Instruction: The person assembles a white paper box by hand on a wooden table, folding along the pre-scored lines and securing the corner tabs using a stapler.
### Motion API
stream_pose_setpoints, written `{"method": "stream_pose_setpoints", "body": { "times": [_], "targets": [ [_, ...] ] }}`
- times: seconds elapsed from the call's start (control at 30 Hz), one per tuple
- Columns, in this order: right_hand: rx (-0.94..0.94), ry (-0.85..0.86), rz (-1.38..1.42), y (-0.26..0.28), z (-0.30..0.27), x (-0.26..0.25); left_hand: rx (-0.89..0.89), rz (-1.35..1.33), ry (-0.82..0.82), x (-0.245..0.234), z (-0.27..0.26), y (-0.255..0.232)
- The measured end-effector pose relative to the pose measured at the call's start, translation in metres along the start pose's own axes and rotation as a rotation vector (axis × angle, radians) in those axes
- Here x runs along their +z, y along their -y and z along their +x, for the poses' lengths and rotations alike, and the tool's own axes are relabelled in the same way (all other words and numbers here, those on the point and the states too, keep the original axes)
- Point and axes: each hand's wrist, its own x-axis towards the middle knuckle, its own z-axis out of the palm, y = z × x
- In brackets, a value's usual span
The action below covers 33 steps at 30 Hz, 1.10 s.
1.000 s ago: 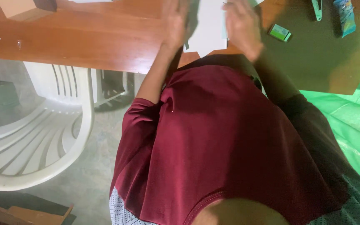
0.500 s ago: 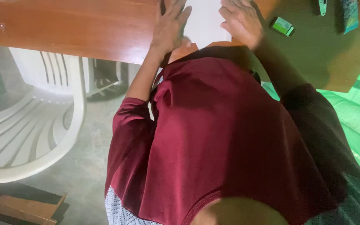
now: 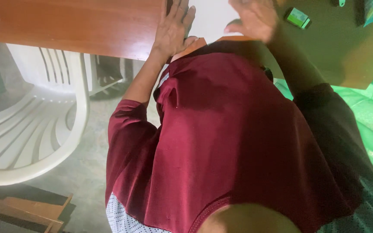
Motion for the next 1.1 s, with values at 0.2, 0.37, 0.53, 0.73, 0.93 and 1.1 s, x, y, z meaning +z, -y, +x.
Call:
{"method": "stream_pose_setpoints", "body": {
  "times": [0.2, 0.37, 0.53, 0.73, 0.93, 1.1],
  "targets": [
    [-0.017, -0.03, -0.185, 0.029, -0.001, 0.008, 0.039, -0.039, -0.019, 0.008, -0.001, 0.004],
    [0.042, 0.096, -0.111, 0.015, -0.005, 0.009, 0.09, -0.047, -0.069, 0.013, -0.001, 0.009],
    [-0.038, 0.013, -0.085, 0.033, -0.002, -0.011, 0.154, -0.049, -0.145, 0.02, -0.005, 0.011],
    [-0.209, -0.127, -0.223, 0.039, -0.013, -0.01, 0.158, -0.018, -0.193, 0.008, -0.008, -0.002],
    [-0.157, -0.101, -0.25, 0.035, -0.014, 0.011, 0.104, 0.124, -0.181, 0.002, 0.008, -0.029],
    [-0.212, -0.248, -0.178, 0.024, -0.01, 0.016, 0.079, 0.018, -0.262, 0.02, 0.019, -0.024]
  ]
}}
